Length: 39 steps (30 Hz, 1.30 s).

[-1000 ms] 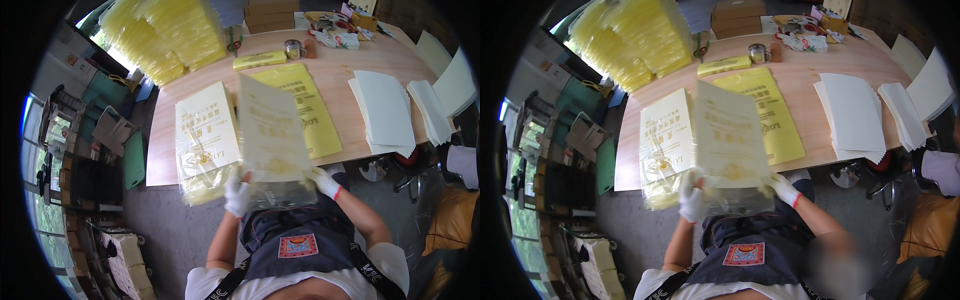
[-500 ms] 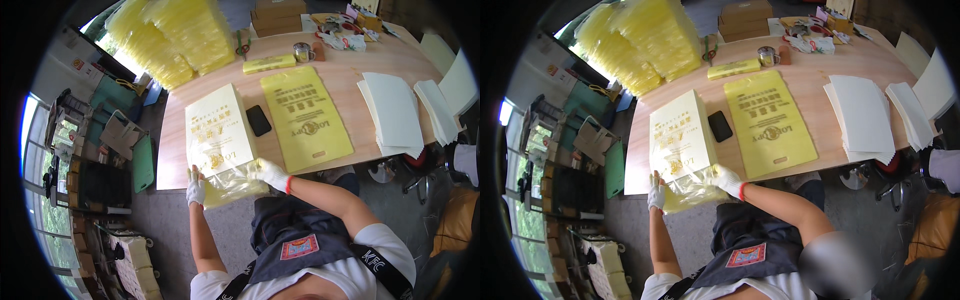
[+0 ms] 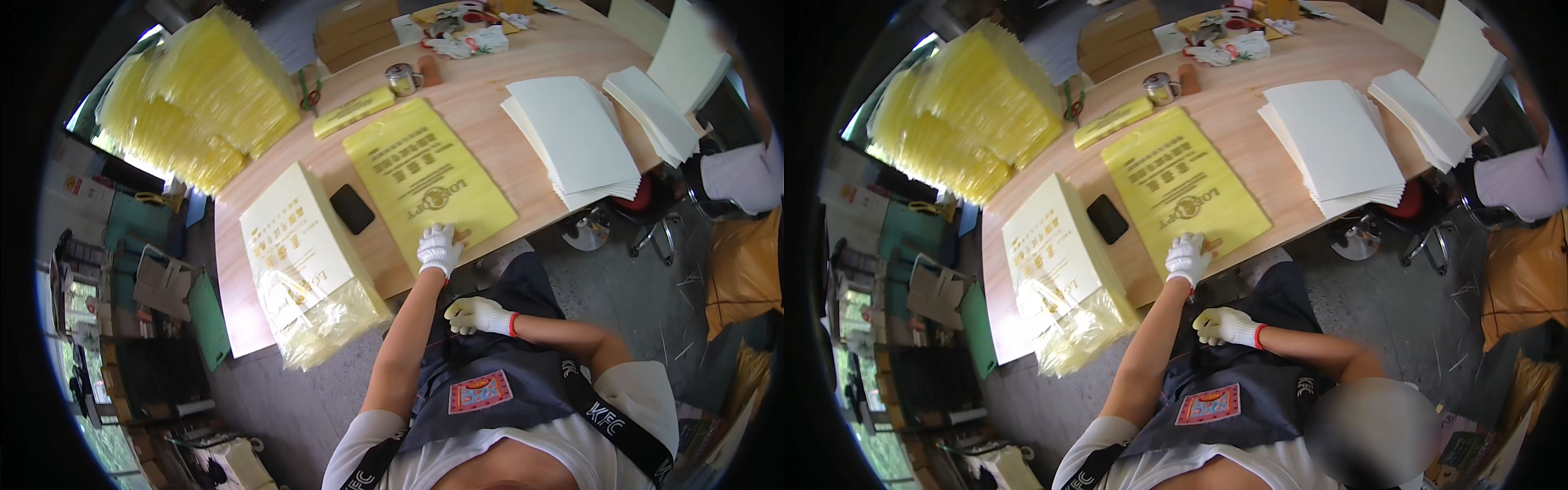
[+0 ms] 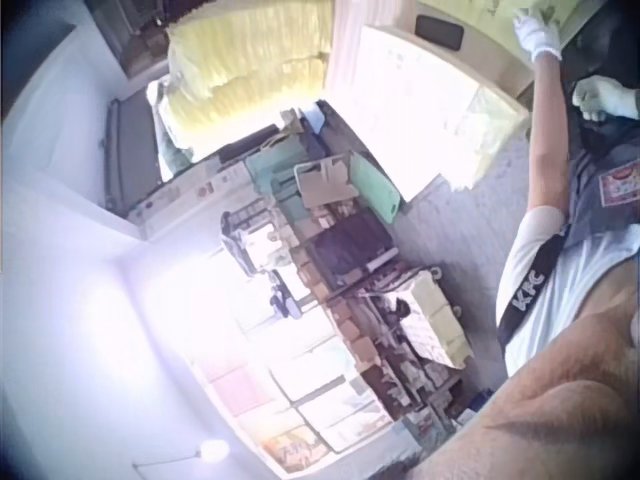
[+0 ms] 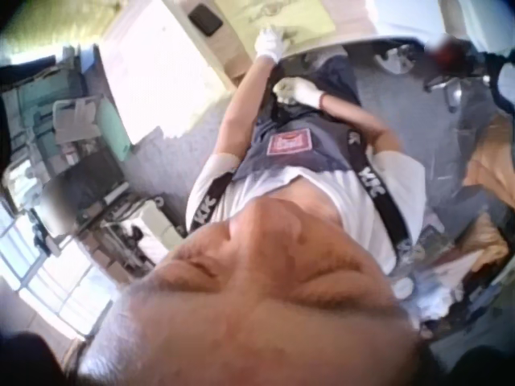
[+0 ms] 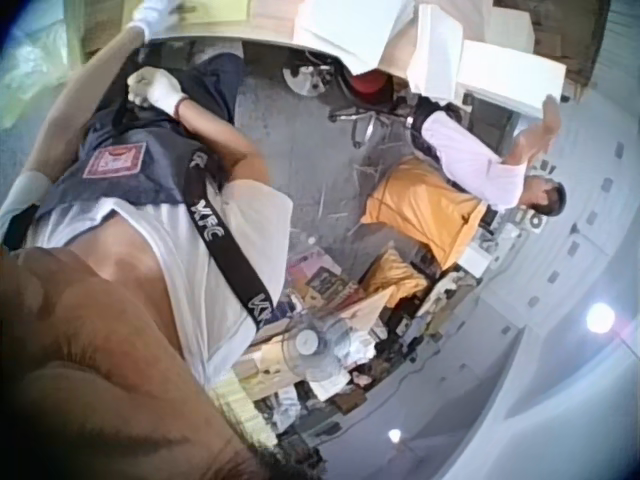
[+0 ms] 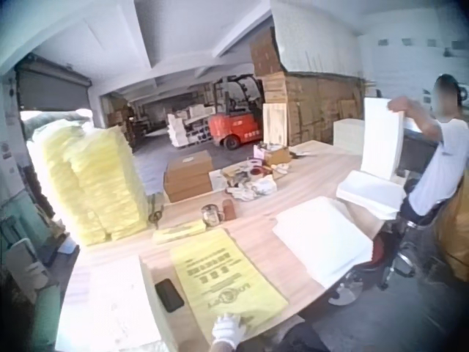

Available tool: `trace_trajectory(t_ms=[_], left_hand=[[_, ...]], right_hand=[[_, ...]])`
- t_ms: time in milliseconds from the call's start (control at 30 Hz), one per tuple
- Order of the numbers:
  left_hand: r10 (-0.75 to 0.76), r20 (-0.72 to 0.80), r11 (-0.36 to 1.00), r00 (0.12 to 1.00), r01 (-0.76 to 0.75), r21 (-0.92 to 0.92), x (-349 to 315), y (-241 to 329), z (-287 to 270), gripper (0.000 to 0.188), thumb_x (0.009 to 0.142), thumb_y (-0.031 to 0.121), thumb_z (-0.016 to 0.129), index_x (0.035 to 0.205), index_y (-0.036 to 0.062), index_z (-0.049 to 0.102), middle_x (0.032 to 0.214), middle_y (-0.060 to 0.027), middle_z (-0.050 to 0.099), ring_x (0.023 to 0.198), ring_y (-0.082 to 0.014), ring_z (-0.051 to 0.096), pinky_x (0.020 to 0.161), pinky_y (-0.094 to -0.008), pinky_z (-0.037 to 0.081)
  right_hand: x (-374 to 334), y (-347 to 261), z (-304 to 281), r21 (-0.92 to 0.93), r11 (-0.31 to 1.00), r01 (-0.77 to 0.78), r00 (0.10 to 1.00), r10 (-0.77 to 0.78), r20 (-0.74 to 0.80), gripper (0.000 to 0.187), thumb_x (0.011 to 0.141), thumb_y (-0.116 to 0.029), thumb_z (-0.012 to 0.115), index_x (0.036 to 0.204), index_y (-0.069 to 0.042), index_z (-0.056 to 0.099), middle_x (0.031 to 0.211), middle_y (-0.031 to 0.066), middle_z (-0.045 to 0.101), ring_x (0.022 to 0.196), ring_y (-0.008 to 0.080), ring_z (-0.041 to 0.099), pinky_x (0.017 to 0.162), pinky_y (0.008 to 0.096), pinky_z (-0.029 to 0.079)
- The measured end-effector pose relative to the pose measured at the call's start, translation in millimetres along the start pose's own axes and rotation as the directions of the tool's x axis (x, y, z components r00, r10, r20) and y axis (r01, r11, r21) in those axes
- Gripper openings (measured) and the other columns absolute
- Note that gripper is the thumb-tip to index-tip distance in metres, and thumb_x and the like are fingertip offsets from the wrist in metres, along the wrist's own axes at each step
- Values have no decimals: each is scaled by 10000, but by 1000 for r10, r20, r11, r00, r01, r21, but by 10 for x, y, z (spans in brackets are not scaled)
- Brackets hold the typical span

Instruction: The person repeatedly picks up white books, places them into yellow plastic sleeves, and stacks the packaged books on the table. The process is performed one at a time in a repetitive loop.

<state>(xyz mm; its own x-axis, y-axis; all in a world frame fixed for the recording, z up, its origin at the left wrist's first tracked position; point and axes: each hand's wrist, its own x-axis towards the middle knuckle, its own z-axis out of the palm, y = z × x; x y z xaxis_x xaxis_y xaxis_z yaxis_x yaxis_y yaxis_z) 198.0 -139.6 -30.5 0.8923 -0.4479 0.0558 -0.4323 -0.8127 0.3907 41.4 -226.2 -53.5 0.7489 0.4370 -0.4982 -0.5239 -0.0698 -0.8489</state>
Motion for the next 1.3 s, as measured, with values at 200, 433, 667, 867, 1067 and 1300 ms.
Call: trace_trajectory(t_ms=[200, 433, 667, 867, 1067, 1300], left_hand=[[33, 111, 999, 993, -29, -34, 249, -228, 308, 216, 826, 330, 634, 886, 125, 664, 977, -112, 635, 966, -329, 586, 821, -468, 468], [119, -18, 959, 993, -119, -258, 437, -55, -159, 96, 858, 129, 565, 912, 87, 633, 786, -130, 666, 831, -342, 628, 749, -433, 486], [-171, -106, 99, 980, -90, -991, 903, 93, -828, 275, 952, 71, 540, 1222, 63, 488, 871, -62, 635, 654, -103, 540, 700, -285, 488], [-67, -18, 385, 998, 10, -923, 746, -4, -1091, 207, 951, 45, 508, 1154, 75, 534, 1141, -116, 672, 533, -61, 463, 654, -244, 496], [411, -280, 722, 868, -497, -481, 316, 928, -967, 229, 811, -6, 599, 1019, 72, 652, 795, -94, 648, 582, -175, 566, 541, -324, 471], [623, -188, 721, 759, -651, -239, -278, 1214, -805, 226, 706, 66, 675, 917, 139, 641, 668, -125, 598, 592, -308, 619, 519, -422, 484]], right_hand=[[-296, -26, -226, 38, 999, -2, 988, 7, -157, 273, 920, -191, 606, 1128, -13, 601, 914, 85, 694, 714, 119, 639, 642, 249, 524], [250, -718, -887, -379, 922, 79, 614, -345, -710, 338, 935, -361, 574, 1009, -35, 625, 888, 106, 697, 688, 179, 662, 616, 308, 536], [719, -474, -1495, -537, 836, -116, 651, -344, -676, 567, 939, -554, 429, 941, -29, 643, 751, 142, 676, 629, 271, 651, 686, 406, 505], [-104, -1014, -1321, -452, 861, -234, 849, -45, -526, 523, 959, -505, 421, 903, -42, 657, 703, 171, 652, 711, 338, 650, 706, 430, 490], [194, -1551, -960, -564, 825, 48, 635, -461, -620, 278, 928, -315, 509, 965, -87, 664, 938, 171, 678, 849, 346, 649, 731, 453, 500], [409, -831, -1219, -916, 273, 293, 326, -930, -173, 260, 901, -328, 563, 1028, -116, 646, 1020, 122, 663, 923, 303, 625, 781, 425, 496]])
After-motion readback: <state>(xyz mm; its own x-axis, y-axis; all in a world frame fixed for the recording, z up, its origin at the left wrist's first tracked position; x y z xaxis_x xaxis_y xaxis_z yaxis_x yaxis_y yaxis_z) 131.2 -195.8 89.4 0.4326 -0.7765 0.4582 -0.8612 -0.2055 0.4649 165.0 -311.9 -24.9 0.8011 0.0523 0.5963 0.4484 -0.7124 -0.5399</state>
